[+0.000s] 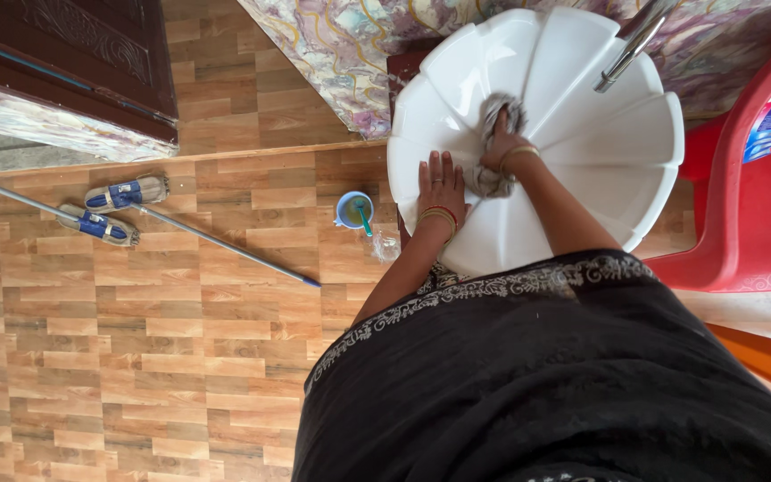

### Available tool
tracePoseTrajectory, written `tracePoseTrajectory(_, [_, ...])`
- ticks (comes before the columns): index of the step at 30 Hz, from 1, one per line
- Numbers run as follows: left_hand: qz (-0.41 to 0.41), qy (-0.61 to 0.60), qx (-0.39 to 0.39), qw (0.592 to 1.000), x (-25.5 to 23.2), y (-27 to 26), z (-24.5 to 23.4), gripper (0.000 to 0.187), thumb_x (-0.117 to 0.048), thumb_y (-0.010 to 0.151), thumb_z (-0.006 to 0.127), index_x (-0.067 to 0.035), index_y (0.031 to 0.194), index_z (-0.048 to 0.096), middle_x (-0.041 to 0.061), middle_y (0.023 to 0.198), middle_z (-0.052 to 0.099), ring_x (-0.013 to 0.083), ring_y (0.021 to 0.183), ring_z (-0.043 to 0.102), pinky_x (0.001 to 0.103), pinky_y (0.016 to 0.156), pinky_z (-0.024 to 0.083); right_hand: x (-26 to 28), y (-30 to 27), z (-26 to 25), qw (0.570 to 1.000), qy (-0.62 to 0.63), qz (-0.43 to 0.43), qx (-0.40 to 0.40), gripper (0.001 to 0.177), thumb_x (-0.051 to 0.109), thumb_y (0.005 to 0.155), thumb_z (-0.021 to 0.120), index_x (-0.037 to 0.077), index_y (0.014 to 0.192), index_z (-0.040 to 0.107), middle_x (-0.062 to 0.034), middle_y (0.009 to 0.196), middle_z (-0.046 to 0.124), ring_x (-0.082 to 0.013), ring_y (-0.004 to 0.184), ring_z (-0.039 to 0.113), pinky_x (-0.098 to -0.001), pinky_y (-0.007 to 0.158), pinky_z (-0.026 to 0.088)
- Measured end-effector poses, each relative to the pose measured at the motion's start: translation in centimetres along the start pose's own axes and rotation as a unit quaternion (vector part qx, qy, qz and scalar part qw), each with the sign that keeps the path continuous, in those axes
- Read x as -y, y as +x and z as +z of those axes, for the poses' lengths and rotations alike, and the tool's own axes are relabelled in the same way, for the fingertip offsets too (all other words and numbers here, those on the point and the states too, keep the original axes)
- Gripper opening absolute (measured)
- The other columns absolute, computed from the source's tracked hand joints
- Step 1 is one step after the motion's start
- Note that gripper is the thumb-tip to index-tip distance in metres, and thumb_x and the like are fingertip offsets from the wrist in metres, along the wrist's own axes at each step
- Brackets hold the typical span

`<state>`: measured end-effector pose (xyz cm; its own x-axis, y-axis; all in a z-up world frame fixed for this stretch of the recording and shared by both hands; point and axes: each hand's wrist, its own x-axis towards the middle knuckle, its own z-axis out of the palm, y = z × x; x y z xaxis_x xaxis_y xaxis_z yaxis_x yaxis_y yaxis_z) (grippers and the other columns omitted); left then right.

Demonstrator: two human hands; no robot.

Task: The person scrubs the interior of a white pedestal sink using a cloth. They repeatedly wipe the basin and drain area with both hands, focusing on the curved surfaces and the central drain.

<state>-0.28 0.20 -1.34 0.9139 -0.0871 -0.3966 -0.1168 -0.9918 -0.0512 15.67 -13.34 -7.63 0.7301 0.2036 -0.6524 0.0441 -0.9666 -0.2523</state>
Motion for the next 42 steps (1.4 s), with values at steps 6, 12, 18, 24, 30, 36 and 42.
tracePoseTrajectory(6, [-0.055, -0.335, -0.174, 0.924, 2.5, 3.3, 5.5, 0.02, -0.017, 0.104, 0.058, -0.012, 0.119, 0.071, 0.012, 0.143, 0.067, 0.0258, 0.145, 0.051, 0.038, 0.132, 0.033, 5.4, -4.2, -0.7, 0.994, -0.012, -0.112, 0.015, 0.112, 0.042, 0.088, 0.068, 0.016, 0.165, -0.01, -0.0345, 0.128, 0.063, -0.0463, 0.115, 0.066, -0.0484, 0.102, 0.051])
tracePoseTrajectory(12, [-0.059, -0.478, -0.409, 0.775, 3.8, 0.8, 3.4, 0.061, 0.0, 0.085, 0.059, -0.001, 0.145, 0.048, 0.025, 0.154, 0.043, 0.0437, 0.146, 0.04, 0.049, 0.122, 0.035, 12.8, -6.0, -3.7, 0.991, 0.014, -0.131, -0.03, 0.108, 0.044, 0.09, 0.065, 0.024, 0.166, -0.009, -0.0305, 0.124, 0.067, -0.0448, 0.114, 0.066, -0.0505, 0.1, 0.052])
tracePoseTrajectory(18, [-0.033, -0.438, -0.416, 0.797, 3.8, -1.5, 2.0, 0.061, 0.002, 0.09, 0.054, -0.008, 0.149, 0.046, 0.022, 0.167, 0.034, 0.0407, 0.155, 0.036, 0.048, 0.127, 0.035, 4.9, -6.1, -0.2, 0.984, -0.155, -0.088, 0.02, 0.108, 0.032, 0.085, 0.067, 0.026, 0.164, -0.006, -0.0274, 0.139, 0.056, -0.0423, 0.119, 0.062, -0.0541, 0.103, 0.045])
tracePoseTrajectory(24, [-0.006, -0.429, -0.497, 0.754, 4.0, -3.0, 1.2, 0.066, -0.006, 0.096, 0.054, -0.005, 0.158, 0.033, 0.021, 0.171, 0.02, 0.0424, 0.16, 0.019, 0.057, 0.131, 0.017, 5.0, -7.8, 0.9, 0.987, -0.128, -0.095, 0.026, 0.11, 0.031, 0.085, 0.068, 0.015, 0.166, -0.003, -0.0284, 0.124, 0.068, -0.041, 0.11, 0.069, -0.0491, 0.096, 0.053])
tracePoseTrajectory(30, [-0.006, -0.457, -0.492, 0.741, 3.9, -3.6, 0.8, 0.062, -0.018, 0.105, 0.046, -0.003, 0.163, 0.026, 0.02, 0.174, 0.016, 0.0394, 0.164, 0.016, 0.054, 0.134, 0.017, 10.7, -8.8, -2.1, 0.967, -0.15, -0.204, -0.026, 0.097, 0.037, 0.092, 0.065, 0.032, 0.168, 0.005, -0.0227, 0.111, 0.074, -0.0392, 0.1, 0.073, -0.0479, 0.089, 0.056])
tracePoseTrajectory(36, [-0.021, -0.449, -0.482, 0.752, 3.9, -3.2, 1.1, 0.065, -0.038, 0.111, 0.039, 0.001, 0.161, 0.026, 0.021, 0.173, 0.017, 0.0379, 0.163, 0.016, 0.053, 0.134, 0.015, 11.5, -5.9, -7.2, 0.96, -0.179, -0.186, -0.106, 0.105, 0.032, 0.084, 0.075, 0.039, 0.166, 0.008, -0.0216, 0.108, 0.071, -0.0383, 0.094, 0.072, -0.0457, 0.081, 0.058])
tracePoseTrajectory(42, [-0.022, -0.465, -0.493, 0.735, 3.7, -3.3, 0.7, 0.068, -0.04, 0.111, 0.04, 0.003, 0.161, 0.025, 0.023, 0.173, 0.016, 0.0381, 0.163, 0.016, 0.052, 0.134, 0.015, 12.5, -7.4, -5.3, 0.942, -0.18, -0.261, -0.108, 0.102, 0.027, 0.085, 0.072, 0.037, 0.167, 0.011, -0.0193, 0.104, 0.074, -0.0383, 0.092, 0.072, -0.0477, 0.08, 0.057])
